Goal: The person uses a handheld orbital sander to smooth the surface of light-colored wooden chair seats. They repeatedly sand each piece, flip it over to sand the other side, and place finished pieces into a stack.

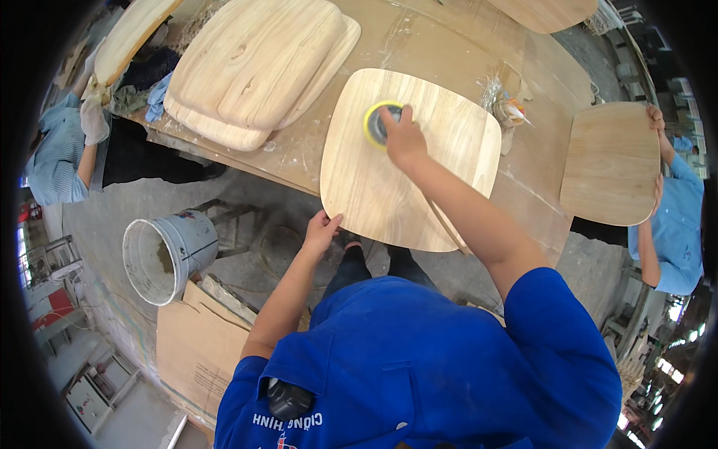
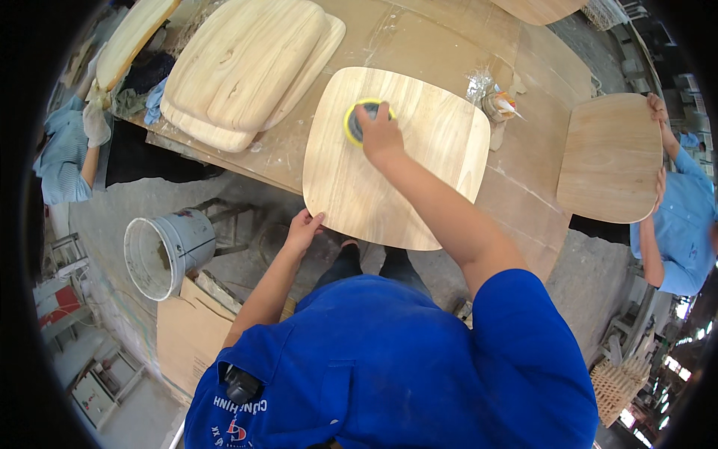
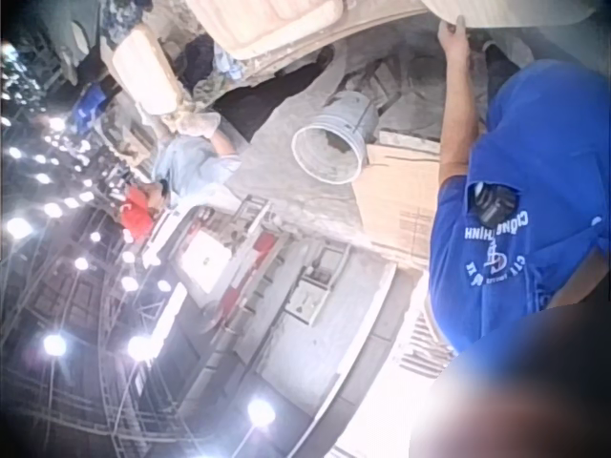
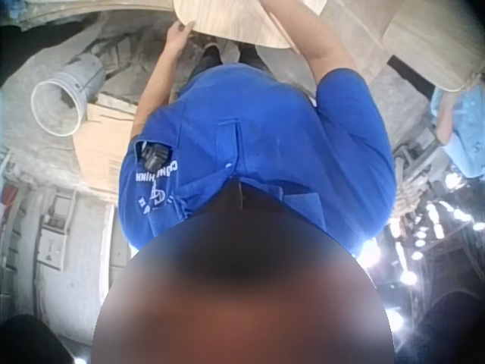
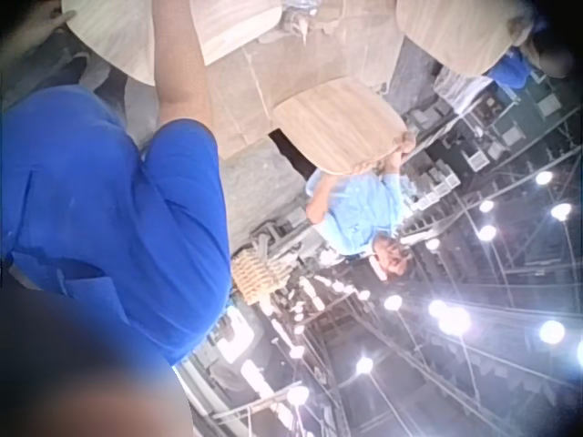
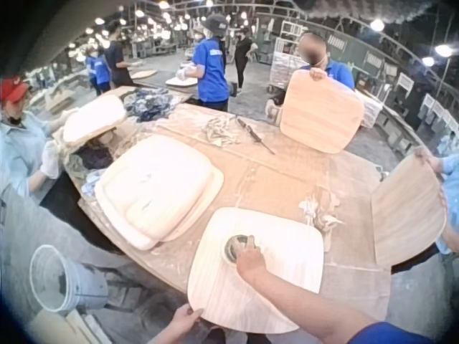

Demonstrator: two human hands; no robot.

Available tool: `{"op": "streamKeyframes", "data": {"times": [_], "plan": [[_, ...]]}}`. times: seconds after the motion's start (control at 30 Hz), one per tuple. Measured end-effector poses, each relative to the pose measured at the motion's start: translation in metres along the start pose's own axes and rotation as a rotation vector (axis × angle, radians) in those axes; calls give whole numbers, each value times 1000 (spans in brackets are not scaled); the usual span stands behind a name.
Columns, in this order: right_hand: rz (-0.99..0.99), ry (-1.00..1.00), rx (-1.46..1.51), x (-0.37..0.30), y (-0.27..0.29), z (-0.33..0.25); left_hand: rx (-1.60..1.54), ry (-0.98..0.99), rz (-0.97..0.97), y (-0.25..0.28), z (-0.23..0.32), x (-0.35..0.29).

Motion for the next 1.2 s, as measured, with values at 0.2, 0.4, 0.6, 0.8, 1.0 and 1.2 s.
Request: {"op": "streamKeyframes", "data": {"times": [0.2, 0.4, 0.6, 0.8, 1.0, 1.2], "plan": [[-217, 112, 16, -62, -24, -20, 3, -3, -1, 0, 1, 1], [-88, 75, 8, -16, -6, -19, -2, -15, -9, 0, 0, 2], [-80, -5, 58, -9, -7, -13, 32, -8, -26, 0, -1, 1], [-307, 294, 3, -105, -40, -55, -354, 180, -54, -3, -11, -3], [-240, 223, 110, -37, -30, -37, -183, 120, -72, -1, -4, 0], [-110, -14, 40, 93, 17, 13, -41, 91, -74, 0, -1, 2]]}}
Point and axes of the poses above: each hand's wrist, its own x-axis towards the middle knuckle, its own y-axis out of the back of the hand, z = x × y, the point moved 9 cm from there along x, towards the middle knuckle, and after that the axes turned 5 degrees about -y, right-handed, at the moved point
